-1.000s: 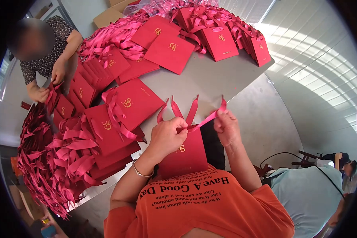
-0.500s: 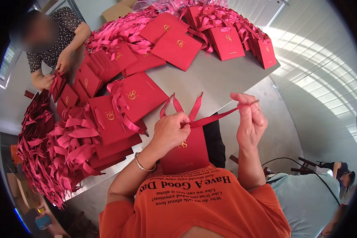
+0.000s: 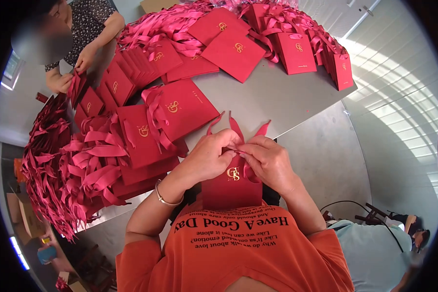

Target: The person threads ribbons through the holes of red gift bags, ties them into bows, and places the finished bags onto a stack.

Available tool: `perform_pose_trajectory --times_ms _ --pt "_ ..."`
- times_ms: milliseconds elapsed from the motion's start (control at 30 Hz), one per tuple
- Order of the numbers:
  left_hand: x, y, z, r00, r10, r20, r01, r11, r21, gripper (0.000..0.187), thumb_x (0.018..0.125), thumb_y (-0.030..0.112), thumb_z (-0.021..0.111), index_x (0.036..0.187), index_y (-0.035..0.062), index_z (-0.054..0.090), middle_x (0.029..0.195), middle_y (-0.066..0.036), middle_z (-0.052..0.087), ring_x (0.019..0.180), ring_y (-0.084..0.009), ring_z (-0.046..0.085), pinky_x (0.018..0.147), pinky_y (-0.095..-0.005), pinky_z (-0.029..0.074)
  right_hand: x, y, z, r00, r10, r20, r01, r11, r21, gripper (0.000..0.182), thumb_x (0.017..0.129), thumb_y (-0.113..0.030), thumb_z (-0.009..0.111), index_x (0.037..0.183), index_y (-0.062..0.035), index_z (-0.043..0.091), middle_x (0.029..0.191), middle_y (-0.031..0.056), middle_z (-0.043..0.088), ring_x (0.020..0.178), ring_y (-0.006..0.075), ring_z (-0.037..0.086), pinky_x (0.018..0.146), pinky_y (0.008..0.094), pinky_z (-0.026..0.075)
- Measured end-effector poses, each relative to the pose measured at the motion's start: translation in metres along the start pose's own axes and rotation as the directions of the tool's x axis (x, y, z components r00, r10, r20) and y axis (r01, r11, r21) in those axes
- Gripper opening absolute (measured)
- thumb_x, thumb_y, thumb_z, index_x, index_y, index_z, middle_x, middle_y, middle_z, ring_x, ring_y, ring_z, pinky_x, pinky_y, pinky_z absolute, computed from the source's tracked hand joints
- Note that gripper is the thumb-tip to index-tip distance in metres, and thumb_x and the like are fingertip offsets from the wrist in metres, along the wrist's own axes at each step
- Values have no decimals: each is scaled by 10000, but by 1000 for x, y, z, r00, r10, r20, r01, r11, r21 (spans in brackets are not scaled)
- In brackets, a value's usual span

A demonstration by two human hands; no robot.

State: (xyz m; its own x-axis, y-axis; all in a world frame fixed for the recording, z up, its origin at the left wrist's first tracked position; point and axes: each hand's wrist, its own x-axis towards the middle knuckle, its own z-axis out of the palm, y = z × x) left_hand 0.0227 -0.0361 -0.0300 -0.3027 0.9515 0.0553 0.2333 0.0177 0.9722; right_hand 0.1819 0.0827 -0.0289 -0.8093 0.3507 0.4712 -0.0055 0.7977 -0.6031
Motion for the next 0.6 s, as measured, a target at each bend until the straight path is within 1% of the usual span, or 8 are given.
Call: perform_pose_trajectory --times_ms 100,167,300,400,467,500,567,600 --pt "0 19 -23 993 -21 118 -14 959 282 163 816 -16 649 977 6 637 874 -132 702 856 -269 702 775 -363 530 2 -2 -7 998 26 57 -26 1000 -12 156 809 -28 758 964 -44 743 880 85 676 726 246 656 625 341 537" --pt "0 25 -38 979 41 197 -138 852 506 91 813 12 673 903 28 666 802 -100 699 842 -279 700 757 -359 528 0 2 -7 999 12 42 -11 1000 -26 136 810 -27 759 945 -38 743 848 81 661 701 234 647 606 327 530" --pt "-5 35 -46 975 -136 178 22 849 528 75 804 32 690 875 49 674 757 -74 690 813 -282 692 745 -355 526 0 6 -9 997 22 68 -23 999 22 125 811 -19 761 934 -29 740 843 81 661 687 223 643 597 322 524" --pt "-10 28 -45 977 -123 172 29 884 467 99 819 -8 660 911 28 664 783 -74 702 786 -223 697 723 -324 529 -1 7 -12 996 24 89 -25 1000 11 127 816 -2 754 940 -23 738 846 80 661 684 211 638 594 310 515" --pt "-14 16 -43 980 -84 178 72 995 73 151 851 -61 606 986 -4 643 828 -67 707 736 -157 681 690 -274 528 -2 9 -16 993 62 101 -67 997 49 129 822 15 745 946 -19 736 853 81 662 687 203 633 596 298 507" --pt "-16 11 -39 980 -85 177 73 994 76 151 851 -61 606 986 -4 643 828 -67 707 736 -157 681 690 -274 528 -3 9 -17 993 61 99 -66 996 52 129 822 15 745 946 -19 736 853 81 662 687 203 633 596 298 507" --pt "-20 4 -32 975 -151 162 192 941 -279 189 873 -101 562 1039 -27 610 885 -74 696 718 -96 643 645 -221 505 -5 10 -18 991 89 103 -98 992 79 125 830 20 736 949 -14 734 859 81 664 693 201 630 600 294 500" --pt "-21 5 -33 974 -152 166 194 941 -276 189 873 -101 562 1039 -27 610 885 -74 696 718 -96 643 645 -221 505 -6 11 -17 991 93 100 -101 992 79 125 830 20 736 949 -14 734 859 81 664 693 201 630 600 294 500"
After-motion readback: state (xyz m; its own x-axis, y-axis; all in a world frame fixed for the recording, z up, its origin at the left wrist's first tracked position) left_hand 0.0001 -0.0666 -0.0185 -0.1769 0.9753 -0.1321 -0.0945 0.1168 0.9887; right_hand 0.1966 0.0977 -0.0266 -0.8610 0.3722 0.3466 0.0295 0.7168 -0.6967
